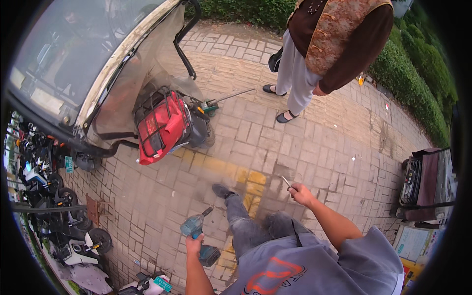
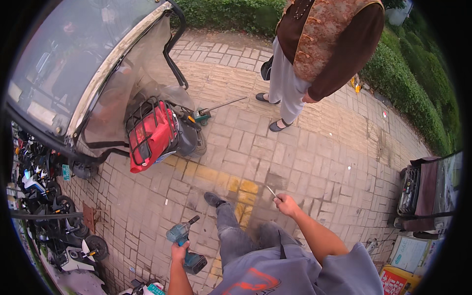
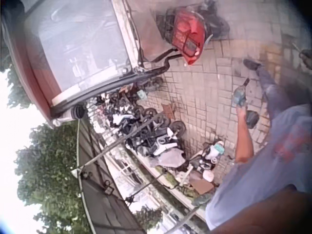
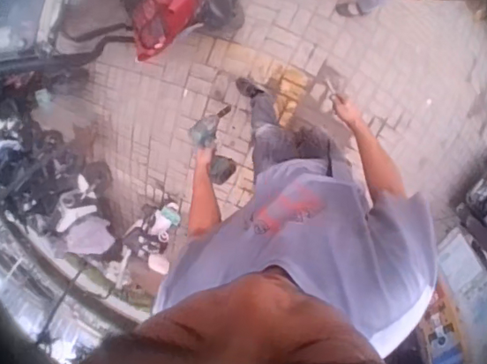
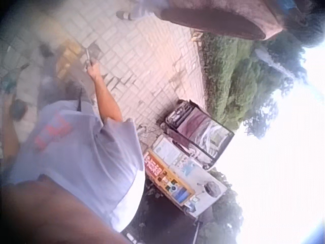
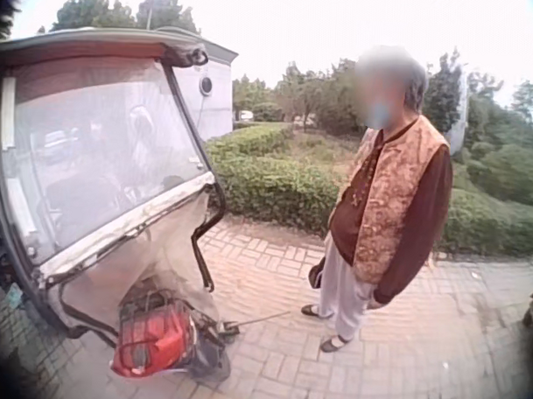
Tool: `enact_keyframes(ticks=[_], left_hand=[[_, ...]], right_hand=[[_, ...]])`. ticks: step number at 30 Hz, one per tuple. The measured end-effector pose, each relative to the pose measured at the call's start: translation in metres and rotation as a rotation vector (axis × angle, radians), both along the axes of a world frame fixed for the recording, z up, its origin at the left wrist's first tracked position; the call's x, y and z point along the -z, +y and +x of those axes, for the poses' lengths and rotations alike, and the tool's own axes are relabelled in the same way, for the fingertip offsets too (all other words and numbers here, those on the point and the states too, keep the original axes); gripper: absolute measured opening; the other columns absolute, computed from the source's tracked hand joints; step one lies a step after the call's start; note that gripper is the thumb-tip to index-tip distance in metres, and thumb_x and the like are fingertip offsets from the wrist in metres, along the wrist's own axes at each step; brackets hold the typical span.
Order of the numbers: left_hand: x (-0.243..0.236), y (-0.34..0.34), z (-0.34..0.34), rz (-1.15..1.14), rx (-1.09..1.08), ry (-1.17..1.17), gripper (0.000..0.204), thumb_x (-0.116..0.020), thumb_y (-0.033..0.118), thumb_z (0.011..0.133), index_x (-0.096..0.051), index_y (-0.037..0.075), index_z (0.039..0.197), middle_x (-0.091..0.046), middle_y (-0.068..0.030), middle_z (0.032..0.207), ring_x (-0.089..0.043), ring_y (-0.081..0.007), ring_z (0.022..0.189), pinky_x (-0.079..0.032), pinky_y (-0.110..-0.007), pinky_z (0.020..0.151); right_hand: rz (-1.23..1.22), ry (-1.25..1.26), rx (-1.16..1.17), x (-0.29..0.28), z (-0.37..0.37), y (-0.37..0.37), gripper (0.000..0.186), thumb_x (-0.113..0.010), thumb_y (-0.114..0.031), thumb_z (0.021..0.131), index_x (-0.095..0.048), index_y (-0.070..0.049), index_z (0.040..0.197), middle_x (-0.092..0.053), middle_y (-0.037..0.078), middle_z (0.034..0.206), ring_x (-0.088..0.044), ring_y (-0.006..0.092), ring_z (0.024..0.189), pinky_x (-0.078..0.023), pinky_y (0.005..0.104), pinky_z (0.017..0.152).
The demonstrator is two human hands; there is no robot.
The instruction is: The person removes the front wheel of a three-wheeled electric vehicle using a cordless impact wrench and a hammer. They loosen bolts, detach the wheel, and then use a hammer and chisel to remove the hub bearing from the wheel.
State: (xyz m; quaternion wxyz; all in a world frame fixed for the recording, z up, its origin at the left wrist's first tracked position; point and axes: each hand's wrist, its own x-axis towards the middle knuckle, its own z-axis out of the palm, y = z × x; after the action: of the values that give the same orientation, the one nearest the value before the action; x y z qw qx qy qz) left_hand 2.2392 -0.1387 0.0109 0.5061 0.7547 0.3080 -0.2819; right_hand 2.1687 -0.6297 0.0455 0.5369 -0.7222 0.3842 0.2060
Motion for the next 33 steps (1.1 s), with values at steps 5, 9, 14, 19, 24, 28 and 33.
enact_keyframes(ticks=[5,9,14,19,24,28,33], left_hand=[[0.053,-0.044,0.143,0.060,0.202,0.083,0.030,-0.075,0.011,0.076,-0.060,-0.005,0.096,-0.064,-0.0086,0.081,-0.059,-0.0178,0.066,-0.049,-0.033,0.063],[0.109,-0.056,0.212,0.058,0.276,0.112,0.026,-0.075,0.013,0.077,-0.060,-0.002,0.092,-0.063,-0.0071,0.079,-0.058,-0.0160,0.066,-0.048,-0.031,0.063],[0.186,-0.091,0.259,0.074,0.310,0.090,0.027,-0.075,0.013,0.077,-0.059,0.001,0.096,-0.062,-0.0053,0.080,-0.057,-0.0147,0.067,-0.048,-0.031,0.064],[0.306,-0.110,0.286,0.078,0.288,0.143,0.043,-0.076,0.021,0.077,-0.060,-0.002,0.110,-0.065,-0.0081,0.091,-0.060,-0.0175,0.076,-0.049,-0.033,0.070],[0.391,-0.128,0.301,-0.031,0.180,0.215,0.031,-0.075,0.014,0.078,-0.059,0.001,0.102,-0.062,-0.0054,0.086,-0.058,-0.0160,0.070,-0.050,-0.032,0.068],[0.470,-0.117,0.314,-0.136,0.159,0.206,0.029,-0.074,0.011,0.080,-0.059,0.000,0.102,-0.063,-0.0058,0.086,-0.060,-0.0168,0.071,-0.052,-0.033,0.066],[0.547,-0.090,0.329,-0.216,0.172,0.189,0.025,-0.072,0.009,0.081,-0.059,-0.002,0.099,-0.063,-0.0071,0.080,-0.061,-0.0180,0.069,-0.052,-0.032,0.068]], right_hand=[[0.006,-0.014,0.043,0.103,0.075,0.002,0.024,-0.051,-0.022,0.095,-0.060,-0.001,0.090,-0.056,0.003,0.068,-0.052,0.0126,0.061,-0.043,0.0295,0.057],[0.039,0.009,-0.037,0.145,0.162,0.018,0.024,-0.052,-0.023,0.095,-0.059,-0.001,0.089,-0.057,0.006,0.069,-0.053,0.0156,0.063,-0.044,0.0314,0.060],[0.129,0.017,-0.053,0.253,0.237,0.020,0.027,-0.053,-0.026,0.093,-0.059,0.000,0.094,-0.059,0.016,0.074,-0.057,0.0275,0.072,-0.046,0.0381,0.070],[0.089,-0.096,-0.090,0.344,0.321,0.019,0.028,-0.051,-0.026,0.093,-0.059,0.001,0.096,-0.059,0.021,0.081,-0.058,0.0345,0.079,-0.045,0.0411,0.074],[0.053,-0.225,-0.156,0.406,0.423,0.010,0.033,-0.047,-0.028,0.094,-0.061,0.002,0.097,-0.062,0.023,0.086,-0.060,0.0368,0.085,-0.045,0.0419,0.077],[0.139,-0.405,-0.225,0.448,0.479,0.009,0.037,-0.045,-0.032,0.098,-0.062,0.001,0.103,-0.053,0.003,0.070,-0.050,0.0140,0.067,-0.044,0.0318,0.063],[0.208,-0.460,-0.231,0.470,0.510,0.024,0.037,-0.044,-0.030,0.097,-0.063,0.001,0.099,-0.062,0.014,0.081,-0.059,0.0244,0.079,-0.047,0.0386,0.075]])
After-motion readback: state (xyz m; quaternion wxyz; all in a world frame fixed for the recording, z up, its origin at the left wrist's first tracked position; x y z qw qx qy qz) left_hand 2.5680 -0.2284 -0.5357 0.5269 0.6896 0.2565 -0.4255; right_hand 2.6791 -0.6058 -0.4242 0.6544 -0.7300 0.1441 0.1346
